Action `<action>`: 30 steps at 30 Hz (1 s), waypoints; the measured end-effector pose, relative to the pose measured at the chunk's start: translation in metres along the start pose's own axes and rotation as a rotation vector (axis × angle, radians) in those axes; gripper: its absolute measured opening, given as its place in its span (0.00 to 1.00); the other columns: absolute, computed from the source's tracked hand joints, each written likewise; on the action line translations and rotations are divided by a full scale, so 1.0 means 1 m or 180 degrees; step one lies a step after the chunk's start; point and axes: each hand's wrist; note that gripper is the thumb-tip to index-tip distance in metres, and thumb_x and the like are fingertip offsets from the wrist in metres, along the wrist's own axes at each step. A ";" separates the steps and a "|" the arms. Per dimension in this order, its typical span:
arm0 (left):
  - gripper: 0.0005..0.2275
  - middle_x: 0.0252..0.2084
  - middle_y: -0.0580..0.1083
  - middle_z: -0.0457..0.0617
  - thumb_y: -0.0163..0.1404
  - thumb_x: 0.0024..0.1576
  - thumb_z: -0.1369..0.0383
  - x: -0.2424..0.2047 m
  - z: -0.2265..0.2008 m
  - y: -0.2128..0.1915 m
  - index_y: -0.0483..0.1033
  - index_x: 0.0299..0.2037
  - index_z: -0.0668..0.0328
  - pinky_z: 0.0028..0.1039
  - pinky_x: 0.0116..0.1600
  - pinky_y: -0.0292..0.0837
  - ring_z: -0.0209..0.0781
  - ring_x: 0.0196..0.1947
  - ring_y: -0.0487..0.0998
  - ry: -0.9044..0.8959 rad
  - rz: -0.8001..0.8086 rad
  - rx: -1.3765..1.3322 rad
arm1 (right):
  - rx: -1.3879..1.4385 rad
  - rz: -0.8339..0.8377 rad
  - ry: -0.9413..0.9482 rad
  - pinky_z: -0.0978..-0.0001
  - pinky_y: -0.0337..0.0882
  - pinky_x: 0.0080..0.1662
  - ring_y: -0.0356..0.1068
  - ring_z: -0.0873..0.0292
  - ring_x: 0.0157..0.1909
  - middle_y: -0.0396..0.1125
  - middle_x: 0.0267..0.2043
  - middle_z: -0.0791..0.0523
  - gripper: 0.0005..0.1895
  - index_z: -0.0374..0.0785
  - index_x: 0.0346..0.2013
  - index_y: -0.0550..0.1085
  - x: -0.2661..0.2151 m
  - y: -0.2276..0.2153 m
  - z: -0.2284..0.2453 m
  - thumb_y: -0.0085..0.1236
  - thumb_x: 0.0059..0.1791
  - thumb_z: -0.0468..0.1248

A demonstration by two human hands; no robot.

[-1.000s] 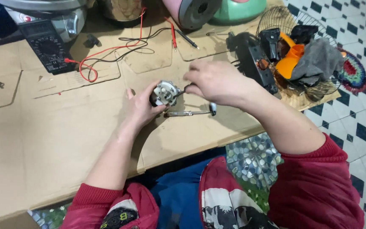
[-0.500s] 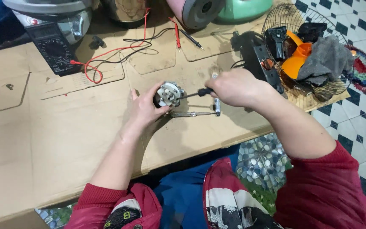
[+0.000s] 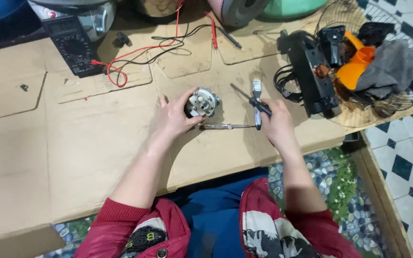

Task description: Repairing and reassembling a small electric motor component using a screwdriver, hammer, and cloth.

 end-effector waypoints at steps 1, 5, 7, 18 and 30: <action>0.41 0.64 0.73 0.42 0.66 0.44 0.53 -0.002 -0.001 -0.001 0.61 0.71 0.38 0.73 0.70 0.35 0.45 0.63 0.74 -0.0009 0.0022 0.0007 | 0.0012 0.0013 0.0017 0.56 0.73 0.53 0.73 0.45 0.53 0.70 0.49 0.51 0.22 0.43 0.59 0.74 -0.002 0.005 -0.001 0.60 0.49 0.34; 0.42 0.64 0.73 0.45 0.66 0.44 0.54 0.000 -0.008 -0.006 0.61 0.71 0.39 0.73 0.69 0.36 0.48 0.63 0.74 0.0042 0.0021 -0.0026 | -0.0737 -0.0983 -0.0645 0.59 0.70 0.55 0.67 0.50 0.55 0.65 0.50 0.55 0.24 0.44 0.55 0.77 -0.002 0.007 -0.010 0.70 0.45 0.37; 0.42 0.63 0.74 0.46 0.66 0.44 0.54 0.002 -0.003 -0.004 0.61 0.72 0.40 0.73 0.69 0.36 0.48 0.63 0.74 0.0021 0.0014 -0.0042 | -0.0925 -0.1338 -0.0944 0.61 0.69 0.56 0.65 0.53 0.58 0.65 0.53 0.58 0.24 0.47 0.54 0.78 0.001 0.015 -0.011 0.72 0.43 0.39; 0.40 0.65 0.73 0.48 0.64 0.47 0.53 -0.003 -0.008 -0.010 0.59 0.72 0.39 0.69 0.69 0.38 0.50 0.63 0.75 0.0039 0.0095 0.0108 | -0.0478 0.0800 -0.1151 0.57 0.74 0.51 0.70 0.48 0.52 0.68 0.49 0.54 0.11 0.44 0.41 0.78 -0.012 0.036 0.046 0.65 0.47 0.43; 0.41 0.65 0.73 0.46 0.64 0.46 0.53 -0.002 -0.007 -0.010 0.59 0.72 0.38 0.67 0.69 0.36 0.49 0.64 0.74 0.0024 0.0114 0.0179 | 0.3327 0.0448 -0.1525 0.64 0.82 0.41 0.79 0.46 0.41 0.73 0.45 0.39 0.16 0.26 0.46 0.67 0.011 -0.049 0.093 0.63 0.47 0.22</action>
Point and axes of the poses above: each hand's wrist, its own x-axis towards the middle knuckle, its own y-axis out of the palm, z = x × y
